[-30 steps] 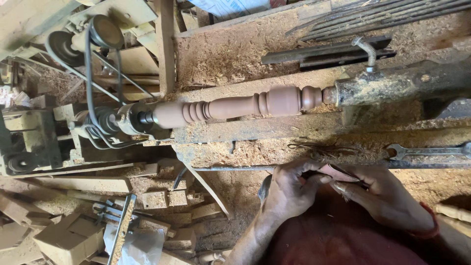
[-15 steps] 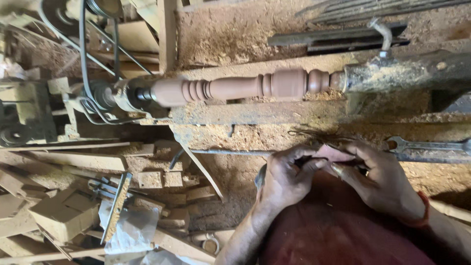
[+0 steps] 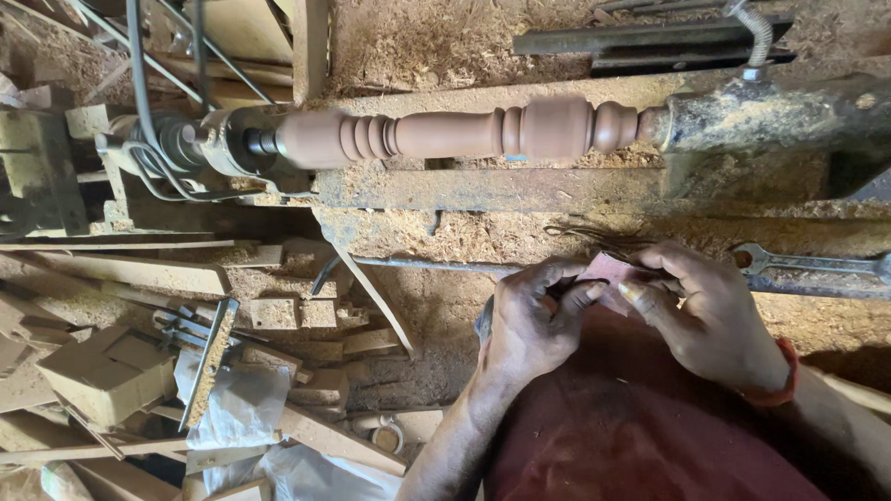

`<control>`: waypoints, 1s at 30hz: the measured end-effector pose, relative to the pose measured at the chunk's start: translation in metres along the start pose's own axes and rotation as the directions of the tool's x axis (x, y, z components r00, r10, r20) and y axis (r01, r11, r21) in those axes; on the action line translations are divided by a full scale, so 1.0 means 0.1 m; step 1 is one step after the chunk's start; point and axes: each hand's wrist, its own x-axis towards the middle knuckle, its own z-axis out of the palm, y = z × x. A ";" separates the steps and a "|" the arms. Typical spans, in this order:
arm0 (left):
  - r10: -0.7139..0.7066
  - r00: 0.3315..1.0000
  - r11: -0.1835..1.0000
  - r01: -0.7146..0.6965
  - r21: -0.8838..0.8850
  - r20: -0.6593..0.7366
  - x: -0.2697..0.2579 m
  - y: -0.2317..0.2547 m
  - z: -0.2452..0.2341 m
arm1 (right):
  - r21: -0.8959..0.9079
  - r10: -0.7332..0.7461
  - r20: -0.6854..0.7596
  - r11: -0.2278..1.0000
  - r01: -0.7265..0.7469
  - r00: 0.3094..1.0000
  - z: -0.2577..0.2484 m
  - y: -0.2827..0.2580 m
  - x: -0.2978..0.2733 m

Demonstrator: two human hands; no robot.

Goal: The person sands a rotating wooden spindle on a lathe using a piece of sandpaper held by hand.

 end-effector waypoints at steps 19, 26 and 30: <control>0.122 0.990 0.969 -0.105 0.223 -0.064 -0.18 0.02 -0.12 | -0.168 0.035 -0.076 0.985 -0.048 0.997 0.17 -0.23 0.07; 0.157 0.978 0.948 -0.110 0.297 -0.140 -0.27 0.02 -0.17 | -0.166 -0.040 -0.069 0.986 0.028 0.997 0.27 -0.21 0.10; 0.137 0.978 0.958 -0.089 0.271 -0.161 -0.28 0.02 -0.20 | -0.156 -0.002 -0.049 0.988 -0.005 0.999 0.32 -0.19 0.13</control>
